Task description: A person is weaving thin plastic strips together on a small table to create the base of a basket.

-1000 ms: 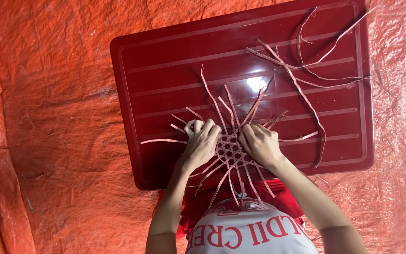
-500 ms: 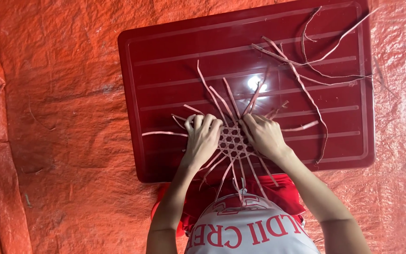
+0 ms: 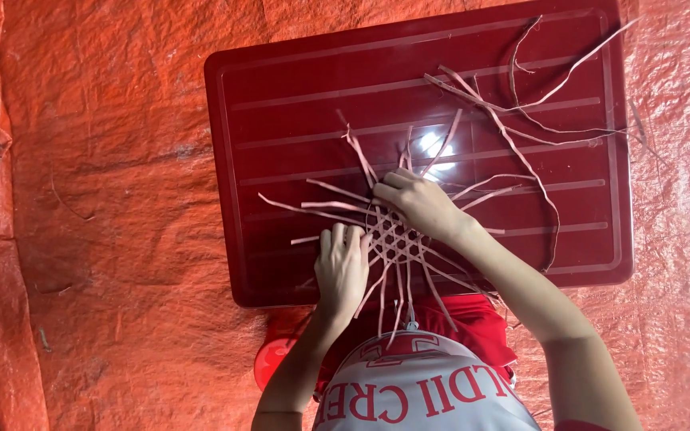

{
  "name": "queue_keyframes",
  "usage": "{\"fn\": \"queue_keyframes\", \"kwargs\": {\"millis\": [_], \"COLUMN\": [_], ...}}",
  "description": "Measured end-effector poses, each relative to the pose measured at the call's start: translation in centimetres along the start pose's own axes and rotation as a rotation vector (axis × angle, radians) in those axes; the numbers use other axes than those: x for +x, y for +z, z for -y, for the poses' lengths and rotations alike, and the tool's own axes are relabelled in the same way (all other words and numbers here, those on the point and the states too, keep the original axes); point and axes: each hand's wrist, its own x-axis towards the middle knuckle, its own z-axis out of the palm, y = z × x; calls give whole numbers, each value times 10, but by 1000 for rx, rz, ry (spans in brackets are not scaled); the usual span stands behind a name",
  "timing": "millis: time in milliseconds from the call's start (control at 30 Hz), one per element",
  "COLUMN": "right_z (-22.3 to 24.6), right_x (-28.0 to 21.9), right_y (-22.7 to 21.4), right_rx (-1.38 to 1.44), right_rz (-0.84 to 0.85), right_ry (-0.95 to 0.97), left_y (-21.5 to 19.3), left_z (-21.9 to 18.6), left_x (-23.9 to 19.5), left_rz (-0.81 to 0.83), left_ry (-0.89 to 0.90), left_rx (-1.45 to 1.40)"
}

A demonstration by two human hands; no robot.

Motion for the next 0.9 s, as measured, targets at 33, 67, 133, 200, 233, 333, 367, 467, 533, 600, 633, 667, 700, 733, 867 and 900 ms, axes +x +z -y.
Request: {"fn": "queue_keyframes", "kwargs": {"millis": [33, 67, 133, 200, 233, 333, 367, 467, 533, 600, 633, 667, 700, 733, 867, 900], "right_z": [1, 1, 0, -3, -3, -5, -5, 0, -1, -6, -4, -2, 0, 4, 16, 16], "right_x": [-1, -3, -8, -13, -12, -12, -12, -8, -10, -17, -17, -17, -17, -14, -6, -5], "right_y": [2, 4, 9, 16, 15, 15, 16, 12, 12, 19, 13, 8, 3, -9, -46, -53], "right_rx": [4, -13, -30, -17, -19, 40, 39, 37, 28, 9, 7, 16, 26, 28, 187, 258], "right_rz": [2, 17, 32, 8, 6, 15, 14, 12, 8, 43, 44, 76, 108, 109, 201, 230], "right_ry": [-1, -4, -6, -24, -22, -36, -33, -36, -36, -22, -20, 6, 33, 31, 57, 60], "left_y": [-4, -8, -10, -6, -6, -4, -2, -6, -3, 7, 10, 13, 15, 17, 26, 28], "left_z": [-1, -2, -1, 1, 0, -5, -7, -14, -15, -9, -6, -3, 1, 4, 9, 9], "left_x": [-1, -2, -2, 1, 1, 3, 5, 16, 22, 24, 25, 26, 27, 27, 29, 30], "left_rz": [2, -3, -8, -79, -79, -121, -161, -171, -144, -74, -73, -66, -59, -58, -67, -76], "left_ry": [-3, 27, 58, 145, 149, 110, 186, 239, 225, 157, 159, 174, 190, 187, 212, 222], "left_rx": [2, 50, 98, 235, 234, 263, 130, -70, -142, -225, -227, -270, -313, -313, -372, -401]}}
